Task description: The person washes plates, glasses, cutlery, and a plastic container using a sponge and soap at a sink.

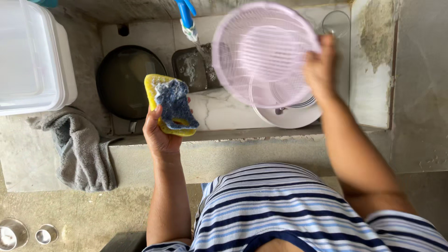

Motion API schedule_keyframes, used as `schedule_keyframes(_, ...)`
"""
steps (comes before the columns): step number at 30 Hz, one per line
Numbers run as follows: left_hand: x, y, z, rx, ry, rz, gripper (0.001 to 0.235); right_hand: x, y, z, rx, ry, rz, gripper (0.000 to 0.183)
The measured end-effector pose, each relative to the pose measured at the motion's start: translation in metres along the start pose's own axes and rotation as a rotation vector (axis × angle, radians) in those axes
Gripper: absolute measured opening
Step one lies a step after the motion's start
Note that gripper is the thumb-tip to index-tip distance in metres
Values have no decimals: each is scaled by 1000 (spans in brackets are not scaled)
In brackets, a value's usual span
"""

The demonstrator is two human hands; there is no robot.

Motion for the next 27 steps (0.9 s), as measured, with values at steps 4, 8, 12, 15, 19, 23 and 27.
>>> schedule_keyframes(4,15,6,-11,37,29,54,66,25,-16,197,-188,-553,346,75)
schedule_keyframes(8,46,22,-18,27,5,156,68,-55,5,298,-293,-223,-67,32)
schedule_keyframes(12,68,38,-37,99,33,205,69,-115,1,343,-487,-77,-189,21)
schedule_keyframes(15,75,41,-50,136,39,216,63,-123,-19,302,-441,-227,-163,21)
schedule_keyframes(19,45,32,-68,224,-82,138,63,-74,3,173,-600,-861,574,49)
schedule_keyframes(23,-44,-14,-31,75,-172,-126,64,-56,26,50,-379,-881,691,51)
schedule_keyframes(27,-152,-65,77,-197,-700,-128,54,-56,51,-18,-245,-952,535,48)
Point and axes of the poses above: each hand's wrist, its own y-axis away from the middle knuckle, its own z-axis out of the palm, x = y × z, the point moved 8 cm from there along -y, towards the middle knuckle, and after that the axes turned 1 degree about z, right-handed, at the moved point
